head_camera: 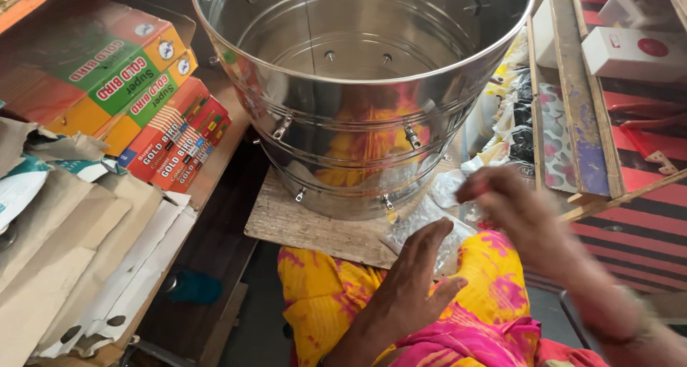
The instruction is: The person sits on the floor and uses a screwdriver to tighten screws on the side of a large stainless steel container. They rotate the container to access different fasteners and continue securing them throughout the clip.
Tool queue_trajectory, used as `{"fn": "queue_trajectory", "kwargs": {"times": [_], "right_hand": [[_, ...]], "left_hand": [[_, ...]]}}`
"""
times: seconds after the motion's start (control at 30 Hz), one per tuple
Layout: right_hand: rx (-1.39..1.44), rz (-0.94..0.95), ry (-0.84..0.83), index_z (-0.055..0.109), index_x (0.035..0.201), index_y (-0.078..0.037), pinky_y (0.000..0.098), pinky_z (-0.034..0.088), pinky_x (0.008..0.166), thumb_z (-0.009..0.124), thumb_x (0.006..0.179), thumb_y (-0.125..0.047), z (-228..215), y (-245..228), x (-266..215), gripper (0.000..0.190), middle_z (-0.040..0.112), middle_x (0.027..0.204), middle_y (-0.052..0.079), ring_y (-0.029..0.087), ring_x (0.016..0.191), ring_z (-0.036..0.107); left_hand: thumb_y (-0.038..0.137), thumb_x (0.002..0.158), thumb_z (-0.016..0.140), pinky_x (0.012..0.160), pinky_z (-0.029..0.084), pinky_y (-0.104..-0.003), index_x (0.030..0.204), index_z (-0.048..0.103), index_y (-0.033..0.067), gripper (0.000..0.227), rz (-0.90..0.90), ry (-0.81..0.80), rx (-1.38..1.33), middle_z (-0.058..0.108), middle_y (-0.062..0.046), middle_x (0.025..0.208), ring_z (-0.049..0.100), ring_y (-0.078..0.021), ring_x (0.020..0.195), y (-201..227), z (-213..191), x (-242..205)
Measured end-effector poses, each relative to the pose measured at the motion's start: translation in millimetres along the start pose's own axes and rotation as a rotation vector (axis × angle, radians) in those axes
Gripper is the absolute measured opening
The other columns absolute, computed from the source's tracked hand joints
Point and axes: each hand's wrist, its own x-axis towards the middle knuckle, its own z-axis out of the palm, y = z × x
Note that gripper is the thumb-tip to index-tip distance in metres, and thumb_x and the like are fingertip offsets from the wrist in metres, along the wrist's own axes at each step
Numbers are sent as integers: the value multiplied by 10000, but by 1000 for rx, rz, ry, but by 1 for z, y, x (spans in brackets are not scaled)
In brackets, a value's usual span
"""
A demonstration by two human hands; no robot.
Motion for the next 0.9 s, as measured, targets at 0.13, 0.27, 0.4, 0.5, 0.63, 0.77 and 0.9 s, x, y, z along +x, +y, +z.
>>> {"fn": "queue_trajectory", "kwargs": {"times": [0.13, 0.27, 0.4, 0.5, 0.63, 0.77, 0.9], "right_hand": [[-452, -199, 184, 653, 1249, -53, 314, 621, 700, 635, 978, -54, -78, -34, 3, 272, 700, 1159, 143, 216, 946, 733], [-531, -444, 72, 594, 1277, 29, 393, 560, 936, 546, 982, 9, -110, -41, 25, 299, 675, 1159, 184, 268, 1070, 685], [-847, -478, -34, 675, 1244, -35, 392, 543, 881, 613, 905, 5, -120, -51, 46, 347, 698, 1116, 147, 250, 1024, 693], [-1061, -620, -8, 715, 1232, -74, 362, 532, 819, 685, 895, 13, -114, -67, 53, 350, 726, 1091, 99, 228, 978, 687], [-1273, -822, 55, 753, 1155, -135, 404, 516, 827, 745, 764, -58, -102, -89, 59, 399, 700, 1019, 95, 278, 945, 633], [-1449, -883, -17, 758, 1197, -152, 391, 546, 891, 725, 701, -147, -92, -118, 66, 496, 678, 1054, 69, 265, 1016, 646], [-1506, -1016, -76, 731, 1206, -98, 363, 550, 890, 688, 699, -156, -74, -151, 77, 511, 672, 1093, 68, 245, 1077, 646]], "left_hand": [[143, 907, 745, 1160, 421, -443, 1468, 461, 28, 639, -143, 4, -17, 531, -216, 1478, 521, -398, 1387, -12, -19, -11], [148, 932, 715, 1123, 441, -427, 1413, 530, 43, 526, -262, 21, 1, 571, -191, 1433, 537, -377, 1367, -22, -38, -21], [140, 940, 705, 1113, 437, -435, 1414, 531, 37, 516, -252, 20, -6, 564, -195, 1432, 536, -384, 1356, -26, -42, -23], [147, 950, 701, 1110, 436, -436, 1414, 530, 35, 507, -252, 14, -8, 561, -195, 1431, 534, -383, 1355, -28, -42, -25], [165, 948, 707, 1108, 447, -430, 1400, 535, 38, 500, -251, 32, 9, 575, -187, 1415, 552, -372, 1343, -32, -43, -26], [166, 957, 703, 1114, 440, -431, 1400, 540, 39, 489, -240, 36, 22, 577, -188, 1416, 549, -373, 1348, -36, -48, -28], [163, 952, 702, 1105, 443, -428, 1399, 539, 38, 493, -269, 20, 4, 569, -190, 1419, 543, -374, 1347, -39, -45, -26]]}}
